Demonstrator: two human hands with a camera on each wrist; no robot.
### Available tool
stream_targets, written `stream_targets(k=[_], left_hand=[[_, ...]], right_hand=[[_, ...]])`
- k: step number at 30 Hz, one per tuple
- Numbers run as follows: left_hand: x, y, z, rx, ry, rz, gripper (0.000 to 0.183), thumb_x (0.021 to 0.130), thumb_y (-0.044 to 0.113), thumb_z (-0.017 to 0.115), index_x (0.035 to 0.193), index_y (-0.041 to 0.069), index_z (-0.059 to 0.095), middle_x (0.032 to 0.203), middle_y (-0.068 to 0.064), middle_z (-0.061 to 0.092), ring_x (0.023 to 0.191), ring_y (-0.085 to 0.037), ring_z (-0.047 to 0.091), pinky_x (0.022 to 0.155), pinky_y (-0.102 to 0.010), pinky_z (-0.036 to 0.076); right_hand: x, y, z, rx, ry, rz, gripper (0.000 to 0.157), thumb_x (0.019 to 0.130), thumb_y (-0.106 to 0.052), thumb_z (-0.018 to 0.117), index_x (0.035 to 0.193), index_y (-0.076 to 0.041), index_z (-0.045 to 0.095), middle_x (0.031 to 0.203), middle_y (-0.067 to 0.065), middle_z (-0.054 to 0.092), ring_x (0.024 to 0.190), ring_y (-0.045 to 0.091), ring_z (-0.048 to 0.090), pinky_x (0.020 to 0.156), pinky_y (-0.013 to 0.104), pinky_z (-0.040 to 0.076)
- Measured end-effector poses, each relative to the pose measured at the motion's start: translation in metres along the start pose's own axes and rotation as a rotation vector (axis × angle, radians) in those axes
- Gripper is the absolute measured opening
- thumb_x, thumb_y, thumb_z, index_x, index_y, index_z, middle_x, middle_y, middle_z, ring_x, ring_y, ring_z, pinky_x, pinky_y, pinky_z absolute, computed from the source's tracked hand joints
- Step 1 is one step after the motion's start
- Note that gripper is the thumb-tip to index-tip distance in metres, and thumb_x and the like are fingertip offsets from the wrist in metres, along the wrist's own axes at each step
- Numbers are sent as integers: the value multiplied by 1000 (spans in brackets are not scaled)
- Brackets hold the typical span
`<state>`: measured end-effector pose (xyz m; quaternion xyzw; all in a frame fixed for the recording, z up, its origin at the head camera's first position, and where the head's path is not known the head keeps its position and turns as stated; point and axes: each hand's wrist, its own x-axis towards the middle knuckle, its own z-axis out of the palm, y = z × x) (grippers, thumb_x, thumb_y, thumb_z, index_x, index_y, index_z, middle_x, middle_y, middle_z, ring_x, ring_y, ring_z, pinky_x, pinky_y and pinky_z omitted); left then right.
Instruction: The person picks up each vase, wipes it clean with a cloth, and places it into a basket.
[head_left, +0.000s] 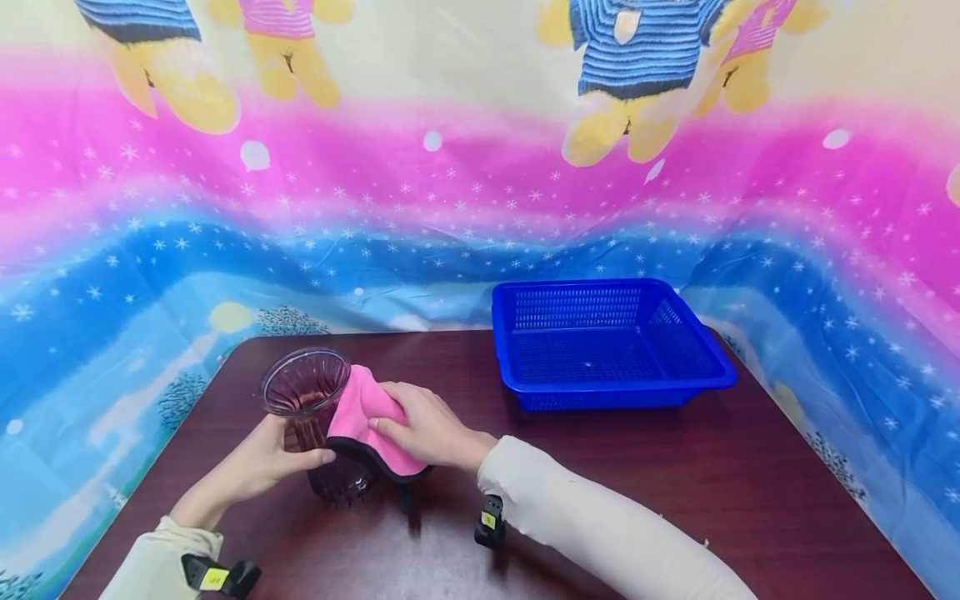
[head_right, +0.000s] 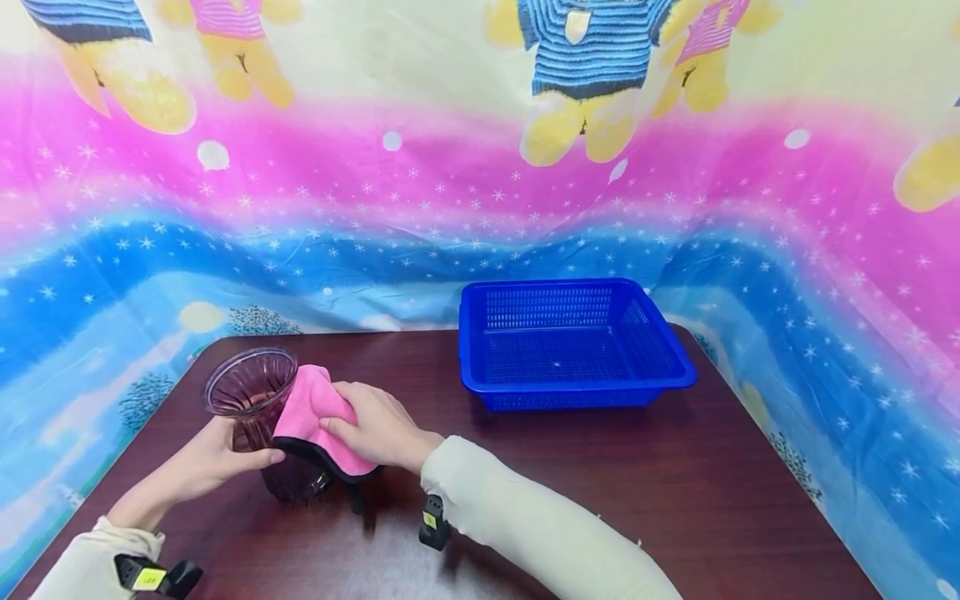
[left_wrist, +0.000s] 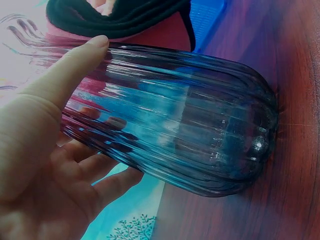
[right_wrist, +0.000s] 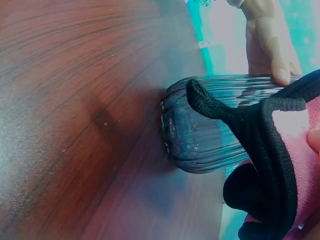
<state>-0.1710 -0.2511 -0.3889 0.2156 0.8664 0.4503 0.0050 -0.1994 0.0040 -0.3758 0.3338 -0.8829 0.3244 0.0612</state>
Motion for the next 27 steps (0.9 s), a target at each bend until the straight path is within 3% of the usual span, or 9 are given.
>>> stream_targets(k=[14, 27], left_hand=[[2, -1, -2, 12, -11, -9, 72, 81, 17, 78, 140, 4, 39, 131, -21, 57, 104, 13, 55, 87, -16, 51], [0, -1, -2, 8, 4, -4, 73, 81, 16, 78, 140, 1, 38, 133, -24, 54, 104, 15, 54, 86, -15, 51]], right_hand=[[4, -3, 0, -10, -7, 21, 34, 92, -32, 63, 124, -19, 61, 118, -3, 69, 103, 8, 64, 89, 21, 52], [3, 1, 7, -39, -24, 20, 23, 92, -33, 64, 111, -20, 64, 102, -5, 68, 89, 6, 61, 78, 19, 50]])
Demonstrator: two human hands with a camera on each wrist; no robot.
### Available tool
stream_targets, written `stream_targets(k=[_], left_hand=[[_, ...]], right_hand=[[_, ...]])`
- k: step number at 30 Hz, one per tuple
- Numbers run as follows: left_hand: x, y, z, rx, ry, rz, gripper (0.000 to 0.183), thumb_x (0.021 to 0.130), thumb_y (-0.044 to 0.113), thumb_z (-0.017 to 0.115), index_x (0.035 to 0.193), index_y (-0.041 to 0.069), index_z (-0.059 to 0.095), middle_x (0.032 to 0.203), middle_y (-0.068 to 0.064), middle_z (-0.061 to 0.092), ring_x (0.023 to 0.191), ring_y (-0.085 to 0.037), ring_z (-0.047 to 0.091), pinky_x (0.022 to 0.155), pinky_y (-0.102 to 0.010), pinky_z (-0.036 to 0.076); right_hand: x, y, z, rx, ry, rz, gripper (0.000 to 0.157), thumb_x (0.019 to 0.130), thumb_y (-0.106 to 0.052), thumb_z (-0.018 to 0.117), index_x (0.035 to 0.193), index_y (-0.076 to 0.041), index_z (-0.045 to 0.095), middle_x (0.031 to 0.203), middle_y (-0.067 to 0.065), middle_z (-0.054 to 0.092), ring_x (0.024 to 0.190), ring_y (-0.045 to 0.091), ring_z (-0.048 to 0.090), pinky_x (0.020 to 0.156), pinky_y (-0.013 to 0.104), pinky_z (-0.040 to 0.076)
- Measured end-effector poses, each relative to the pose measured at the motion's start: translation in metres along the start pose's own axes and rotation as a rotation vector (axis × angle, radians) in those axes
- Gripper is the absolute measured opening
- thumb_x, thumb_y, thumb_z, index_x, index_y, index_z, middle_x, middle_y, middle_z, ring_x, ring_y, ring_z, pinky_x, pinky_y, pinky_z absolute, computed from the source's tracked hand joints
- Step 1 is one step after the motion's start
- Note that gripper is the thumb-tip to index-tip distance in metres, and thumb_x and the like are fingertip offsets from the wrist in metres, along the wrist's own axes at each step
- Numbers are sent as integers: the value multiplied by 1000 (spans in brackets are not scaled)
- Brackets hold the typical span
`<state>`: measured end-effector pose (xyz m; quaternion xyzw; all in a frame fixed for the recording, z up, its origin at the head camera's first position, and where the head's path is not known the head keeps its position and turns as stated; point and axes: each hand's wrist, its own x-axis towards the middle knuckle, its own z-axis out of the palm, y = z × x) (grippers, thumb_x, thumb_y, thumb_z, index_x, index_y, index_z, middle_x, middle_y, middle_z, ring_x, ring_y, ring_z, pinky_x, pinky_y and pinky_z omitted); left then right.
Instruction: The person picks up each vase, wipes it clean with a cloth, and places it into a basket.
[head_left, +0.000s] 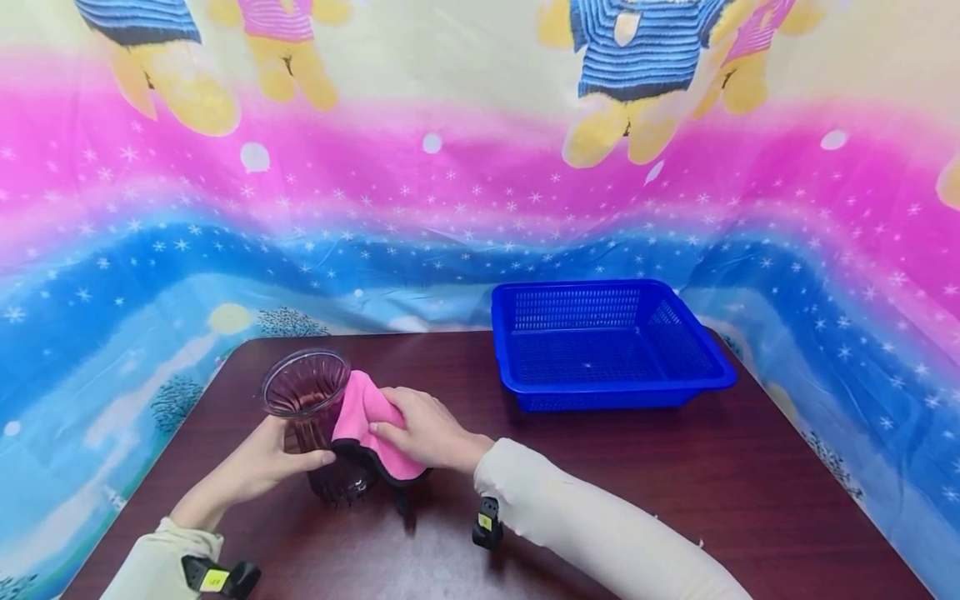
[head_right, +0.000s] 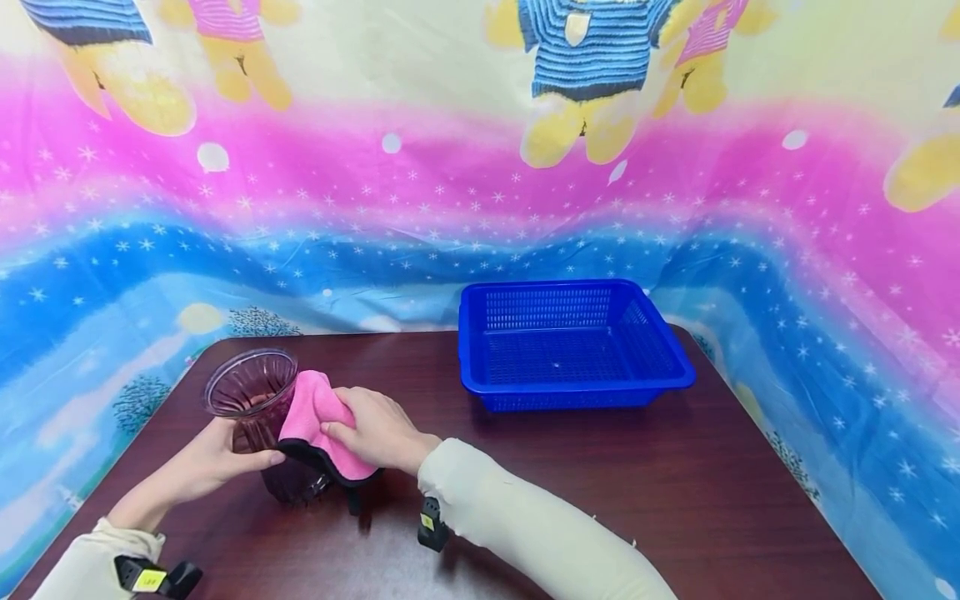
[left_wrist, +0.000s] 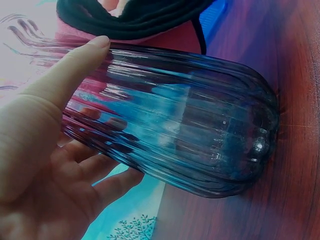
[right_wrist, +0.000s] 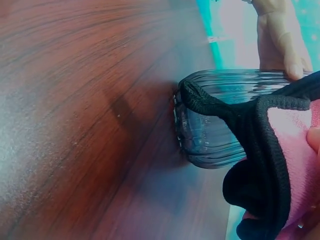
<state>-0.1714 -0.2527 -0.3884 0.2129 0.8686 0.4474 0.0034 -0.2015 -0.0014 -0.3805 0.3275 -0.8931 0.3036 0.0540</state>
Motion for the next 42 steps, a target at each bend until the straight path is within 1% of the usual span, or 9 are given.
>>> stream_targets(k=[6, 11, 17, 20, 24, 30, 36, 42], left_hand=[[0, -1, 1, -12, -3, 4, 75, 80, 15, 78, 141, 2, 36, 133, -24, 55, 104, 15, 54, 86, -15, 51], [0, -2, 1, 11, 4, 9, 74, 81, 16, 78, 142, 4, 37, 133, -21, 57, 106, 16, 53, 89, -13, 48], [0, -2, 1, 37, 15, 17, 73, 80, 18, 78, 141, 5, 40, 132, -18, 59, 108, 16, 52, 92, -14, 47], [1, -2, 1, 25, 11, 21, 72, 81, 18, 78, 141, 5, 40, 132, -18, 59, 108, 15, 53, 92, -14, 47], [1, -2, 2, 7, 7, 26, 72, 81, 17, 77, 141, 5, 39, 133, -19, 58, 108, 14, 54, 92, -14, 47], [1, -3, 2, -3, 8, 29, 72, 81, 16, 78, 141, 4, 39, 133, -20, 58, 108, 14, 54, 92, -13, 47], [1, -3, 2, -1, 8, 33, 73, 81, 15, 78, 141, 4, 39, 133, -21, 57, 109, 14, 53, 92, -13, 47], [-1, 0, 2, 11, 22, 38, 73, 80, 16, 78, 141, 4, 39, 131, -20, 59, 108, 15, 53, 91, -15, 49]], right_hand=[[-4, 4, 3, 3, -45, 36, 25, 92, -35, 64, 113, -21, 64, 102, -6, 68, 89, 5, 60, 76, 17, 49], [-7, 9, 9, -23, -72, 39, 21, 91, -35, 64, 106, -21, 63, 94, -6, 66, 83, 6, 57, 71, 16, 46], [-12, 15, 14, -46, -102, 52, 27, 92, -35, 64, 114, -20, 63, 93, -7, 65, 80, 6, 55, 69, 16, 45], [-14, 18, 16, -43, -124, 66, 29, 92, -35, 64, 116, -19, 63, 92, -7, 65, 79, 5, 55, 67, 15, 44], [-15, 21, 18, -54, -141, 67, 27, 92, -35, 64, 114, -19, 64, 88, -7, 64, 76, 5, 53, 65, 15, 43], [-17, 24, 20, -75, -158, 58, 20, 92, -35, 64, 102, -18, 64, 80, -7, 60, 73, 6, 52, 60, 16, 40], [-20, 27, 23, -69, -171, 70, 24, 91, -34, 65, 108, -18, 66, 83, -7, 62, 73, 5, 52, 61, 16, 41], [-21, 29, 26, -80, -183, 82, 23, 90, -34, 65, 106, -18, 66, 81, -7, 62, 72, 6, 51, 60, 16, 40]])
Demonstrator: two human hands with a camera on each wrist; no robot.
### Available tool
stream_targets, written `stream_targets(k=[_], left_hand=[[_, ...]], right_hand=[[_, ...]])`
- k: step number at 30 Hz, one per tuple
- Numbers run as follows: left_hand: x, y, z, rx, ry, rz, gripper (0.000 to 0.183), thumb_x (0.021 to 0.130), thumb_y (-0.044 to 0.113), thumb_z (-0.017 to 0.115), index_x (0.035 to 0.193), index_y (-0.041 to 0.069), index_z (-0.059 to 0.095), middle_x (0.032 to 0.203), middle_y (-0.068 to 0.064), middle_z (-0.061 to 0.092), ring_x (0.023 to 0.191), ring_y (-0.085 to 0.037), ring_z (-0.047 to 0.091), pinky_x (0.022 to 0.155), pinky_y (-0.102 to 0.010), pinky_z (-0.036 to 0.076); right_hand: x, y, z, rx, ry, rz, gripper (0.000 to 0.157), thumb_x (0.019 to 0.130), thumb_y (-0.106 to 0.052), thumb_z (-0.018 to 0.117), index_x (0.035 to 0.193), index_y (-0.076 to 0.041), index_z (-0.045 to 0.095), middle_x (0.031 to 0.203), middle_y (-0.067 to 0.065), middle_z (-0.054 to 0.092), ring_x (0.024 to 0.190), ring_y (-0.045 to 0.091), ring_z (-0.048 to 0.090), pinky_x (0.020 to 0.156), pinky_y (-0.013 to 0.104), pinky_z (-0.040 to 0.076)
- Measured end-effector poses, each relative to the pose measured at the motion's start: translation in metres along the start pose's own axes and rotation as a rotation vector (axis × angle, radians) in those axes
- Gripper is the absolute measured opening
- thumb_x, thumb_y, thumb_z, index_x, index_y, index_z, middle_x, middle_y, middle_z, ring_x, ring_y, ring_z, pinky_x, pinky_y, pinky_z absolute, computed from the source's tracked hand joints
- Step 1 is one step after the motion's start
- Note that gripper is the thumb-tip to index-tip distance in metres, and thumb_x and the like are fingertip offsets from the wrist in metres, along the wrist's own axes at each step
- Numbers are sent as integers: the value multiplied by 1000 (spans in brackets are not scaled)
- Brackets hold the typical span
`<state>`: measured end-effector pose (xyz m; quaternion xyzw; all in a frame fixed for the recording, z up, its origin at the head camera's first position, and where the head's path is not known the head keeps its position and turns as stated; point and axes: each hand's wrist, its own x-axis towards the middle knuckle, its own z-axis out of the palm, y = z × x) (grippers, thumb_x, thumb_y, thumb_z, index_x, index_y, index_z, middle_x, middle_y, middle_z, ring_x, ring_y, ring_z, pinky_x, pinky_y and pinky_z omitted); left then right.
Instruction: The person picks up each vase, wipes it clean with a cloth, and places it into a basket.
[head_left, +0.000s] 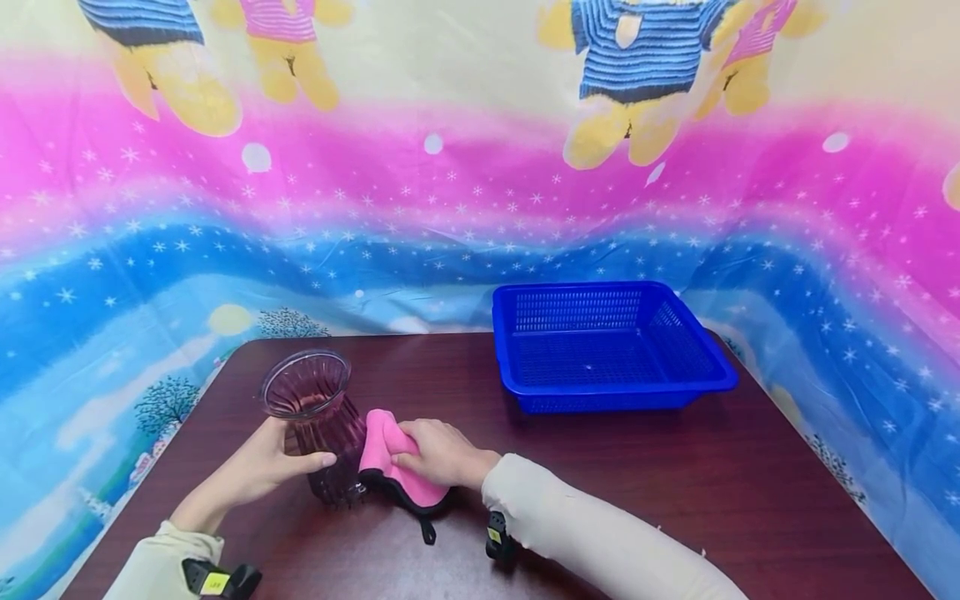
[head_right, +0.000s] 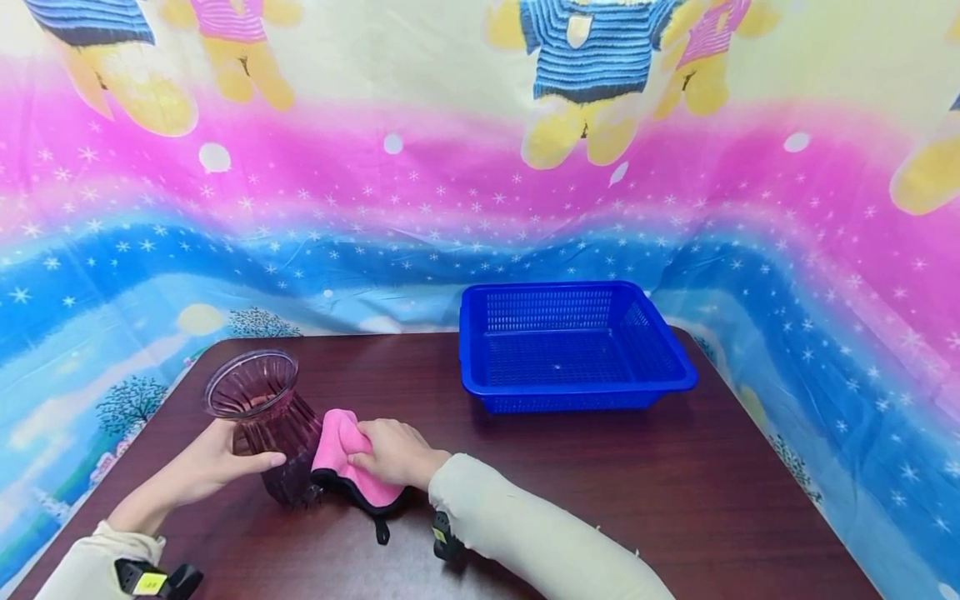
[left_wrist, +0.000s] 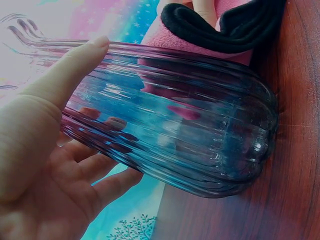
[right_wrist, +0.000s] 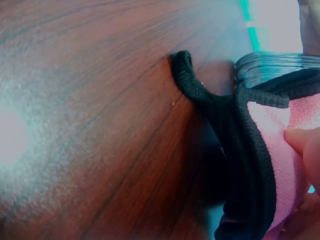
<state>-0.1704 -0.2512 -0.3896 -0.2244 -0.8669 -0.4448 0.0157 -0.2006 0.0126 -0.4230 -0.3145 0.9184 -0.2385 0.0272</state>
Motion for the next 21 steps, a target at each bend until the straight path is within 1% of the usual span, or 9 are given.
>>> stream_targets(k=[4, 9, 11, 15, 18, 21], left_hand=[[-1, 3, 0, -7, -2, 5, 72, 81, 15, 77, 141, 2, 39, 130, -22, 59, 107, 14, 53, 90, -16, 50], [0, 0, 0, -50, -29, -27, 71, 82, 15, 77, 141, 2, 38, 131, -25, 57, 105, 14, 55, 88, -16, 53], [1, -2, 0, -49, -35, -34, 72, 82, 15, 76, 141, 2, 38, 132, -25, 57, 106, 14, 55, 88, -16, 52], [1, -4, 0, -45, -34, -42, 72, 82, 15, 77, 141, 3, 38, 131, -23, 58, 106, 14, 55, 88, -15, 52], [1, -4, 0, -44, -31, -48, 72, 81, 15, 77, 141, 2, 39, 131, -24, 58, 105, 14, 55, 88, -15, 52], [1, -3, 0, -39, -31, -52, 71, 81, 15, 77, 141, 3, 39, 131, -24, 57, 105, 15, 55, 87, -15, 52]], right_hand=[[0, 1, 2, -16, -2, 9, 22, 90, -35, 66, 104, -19, 66, 81, -7, 62, 72, 6, 52, 59, 17, 40], [-1, 3, 4, -23, -3, 16, 22, 89, -35, 66, 103, -19, 66, 81, -7, 62, 72, 6, 53, 60, 18, 41], [-1, 3, 5, -26, -8, 23, 21, 89, -36, 66, 102, -19, 66, 80, -7, 62, 72, 7, 53, 60, 18, 41], [0, 4, 6, -31, -19, 36, 22, 90, -36, 66, 105, -20, 66, 82, -7, 63, 75, 6, 54, 62, 18, 42], [0, 5, 7, -33, -22, 33, 23, 90, -36, 66, 106, -20, 66, 83, -8, 63, 75, 6, 54, 62, 18, 42], [0, 5, 8, -32, -20, 24, 21, 90, -35, 65, 104, -19, 66, 82, -7, 62, 74, 6, 53, 61, 18, 41]])
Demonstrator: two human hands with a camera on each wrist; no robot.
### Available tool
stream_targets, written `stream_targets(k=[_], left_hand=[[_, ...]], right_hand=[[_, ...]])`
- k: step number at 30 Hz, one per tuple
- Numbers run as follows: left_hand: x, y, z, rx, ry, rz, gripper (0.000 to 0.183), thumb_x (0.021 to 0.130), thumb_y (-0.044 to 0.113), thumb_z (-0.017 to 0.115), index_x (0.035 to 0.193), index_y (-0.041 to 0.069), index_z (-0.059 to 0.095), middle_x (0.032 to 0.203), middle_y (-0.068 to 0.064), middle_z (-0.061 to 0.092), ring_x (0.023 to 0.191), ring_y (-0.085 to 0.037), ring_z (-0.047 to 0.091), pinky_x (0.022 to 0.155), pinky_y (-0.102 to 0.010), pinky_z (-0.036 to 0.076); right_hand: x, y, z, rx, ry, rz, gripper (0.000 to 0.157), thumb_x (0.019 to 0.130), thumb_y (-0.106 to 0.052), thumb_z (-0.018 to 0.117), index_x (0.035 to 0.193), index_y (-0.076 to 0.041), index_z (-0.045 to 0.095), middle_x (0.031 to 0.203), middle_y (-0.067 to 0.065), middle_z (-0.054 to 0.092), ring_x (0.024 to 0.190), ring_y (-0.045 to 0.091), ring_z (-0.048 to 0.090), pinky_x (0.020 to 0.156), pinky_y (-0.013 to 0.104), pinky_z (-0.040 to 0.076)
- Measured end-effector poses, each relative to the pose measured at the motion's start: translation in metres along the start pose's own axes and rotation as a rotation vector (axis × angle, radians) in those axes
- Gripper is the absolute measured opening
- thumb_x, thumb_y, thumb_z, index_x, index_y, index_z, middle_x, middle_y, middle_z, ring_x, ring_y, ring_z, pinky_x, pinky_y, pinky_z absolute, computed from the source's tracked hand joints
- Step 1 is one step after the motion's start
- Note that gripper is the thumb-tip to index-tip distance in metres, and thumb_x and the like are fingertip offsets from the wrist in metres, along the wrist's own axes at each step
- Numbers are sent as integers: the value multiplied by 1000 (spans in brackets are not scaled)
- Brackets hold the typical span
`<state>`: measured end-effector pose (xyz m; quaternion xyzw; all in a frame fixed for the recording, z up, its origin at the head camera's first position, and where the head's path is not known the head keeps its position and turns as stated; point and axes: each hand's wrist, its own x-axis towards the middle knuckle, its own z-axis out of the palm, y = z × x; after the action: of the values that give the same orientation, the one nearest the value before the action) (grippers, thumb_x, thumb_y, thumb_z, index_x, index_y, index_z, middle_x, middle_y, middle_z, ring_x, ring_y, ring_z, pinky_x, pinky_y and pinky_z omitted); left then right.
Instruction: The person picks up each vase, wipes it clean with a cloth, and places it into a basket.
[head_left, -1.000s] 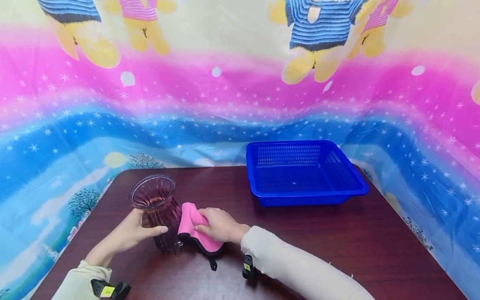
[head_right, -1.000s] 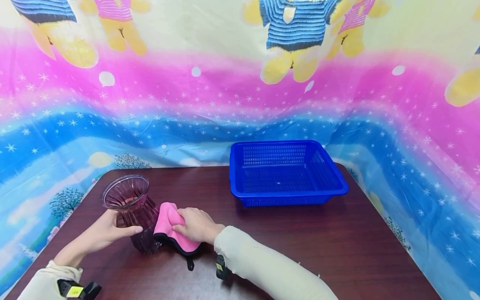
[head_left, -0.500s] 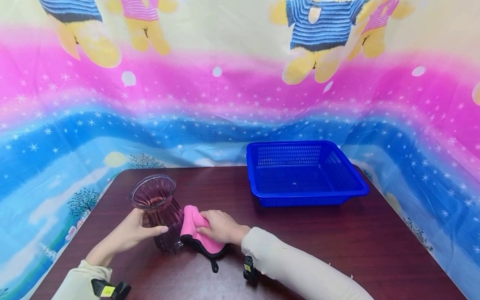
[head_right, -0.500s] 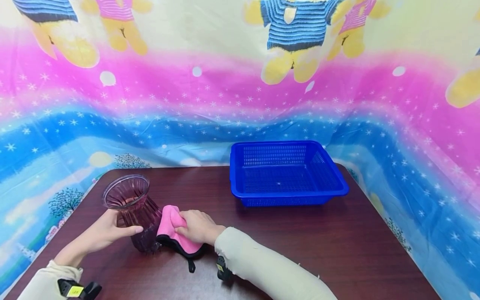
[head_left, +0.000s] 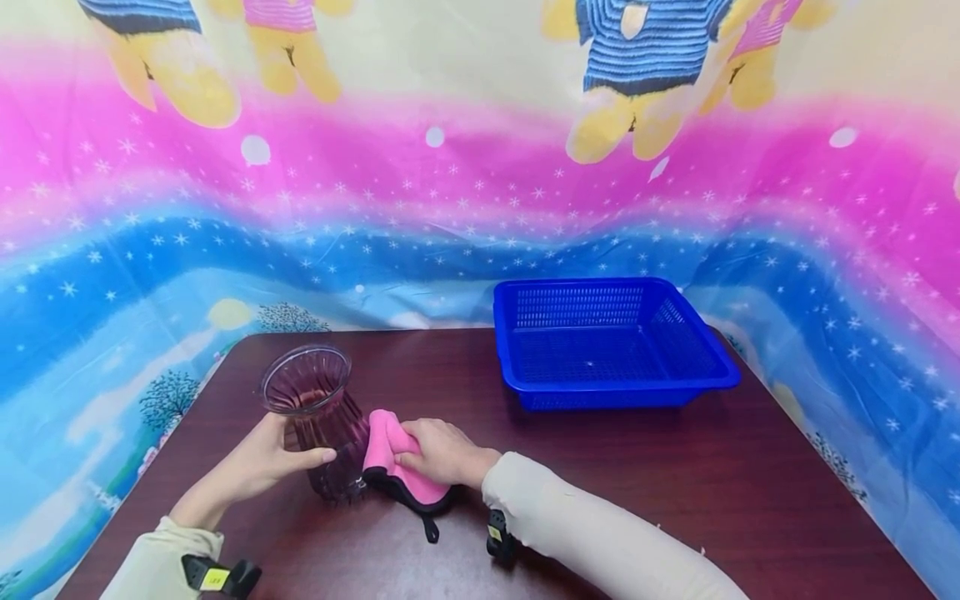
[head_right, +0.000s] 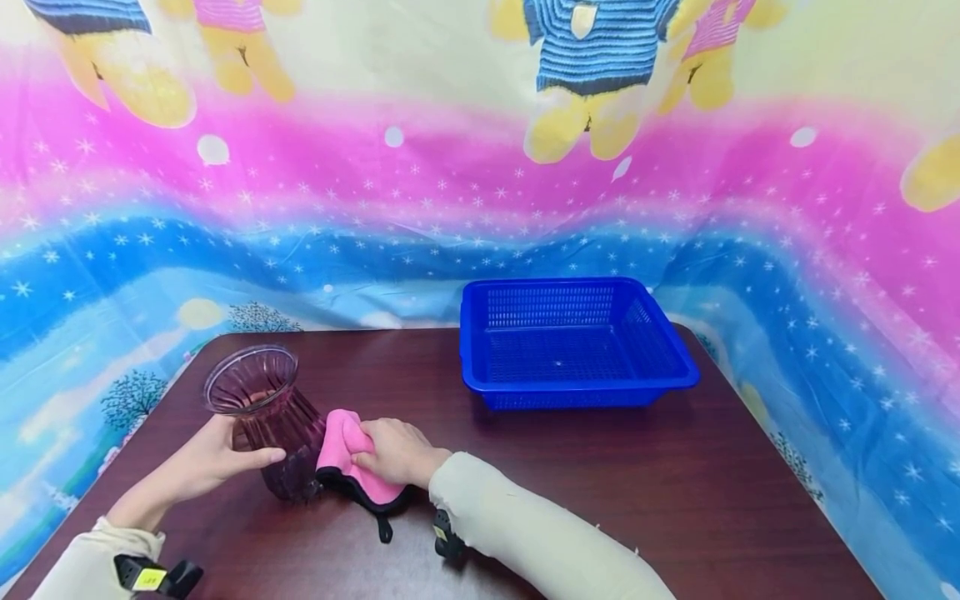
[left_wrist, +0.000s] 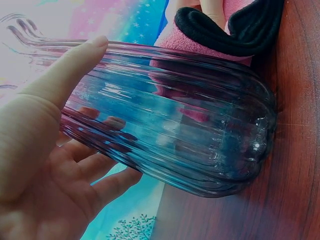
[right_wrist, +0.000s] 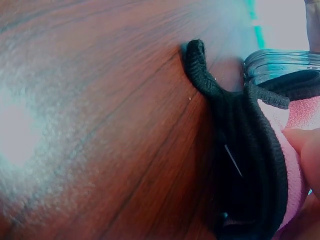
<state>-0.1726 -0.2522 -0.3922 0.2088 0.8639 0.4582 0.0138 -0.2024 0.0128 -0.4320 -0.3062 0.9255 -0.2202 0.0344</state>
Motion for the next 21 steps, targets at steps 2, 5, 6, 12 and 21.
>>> stream_targets(k=[2, 5, 6, 12, 21], left_hand=[[0, 0, 0, 4, 0, 0, 72, 81, 15, 77, 141, 3, 39, 132, -23, 57, 105, 15, 54, 88, -15, 52], [0, 0, 0, 13, 1, 0, 72, 81, 16, 77, 141, 3, 39, 132, -23, 57, 106, 15, 54, 88, -15, 51], [0, 0, 0, 16, 3, 2, 72, 81, 16, 77, 141, 3, 38, 133, -23, 57, 106, 16, 53, 89, -15, 51], [0, 0, 0, 16, 8, 6, 74, 81, 16, 77, 142, 3, 38, 134, -22, 56, 107, 16, 52, 89, -14, 50], [0, 0, 1, -5, 2, 7, 72, 81, 14, 77, 141, 3, 38, 132, -23, 57, 105, 14, 55, 88, -14, 50]], right_hand=[[0, 0, 0, 2, 1, -6, 21, 90, -35, 65, 104, -19, 65, 82, -7, 62, 74, 7, 53, 61, 18, 41], [0, 1, -1, 6, 7, -16, 20, 91, -36, 65, 102, -20, 65, 81, -7, 61, 74, 6, 53, 60, 18, 41], [0, 1, -1, 6, 9, -18, 20, 91, -37, 65, 102, -20, 65, 80, -8, 61, 73, 6, 53, 60, 18, 41], [0, 2, -3, 33, 21, -19, 22, 90, -37, 64, 104, -19, 64, 80, -9, 60, 73, 6, 53, 62, 17, 41], [1, -1, -13, 135, 78, -17, 25, 89, -33, 66, 109, -18, 65, 87, -6, 66, 77, 5, 55, 67, 15, 44]])
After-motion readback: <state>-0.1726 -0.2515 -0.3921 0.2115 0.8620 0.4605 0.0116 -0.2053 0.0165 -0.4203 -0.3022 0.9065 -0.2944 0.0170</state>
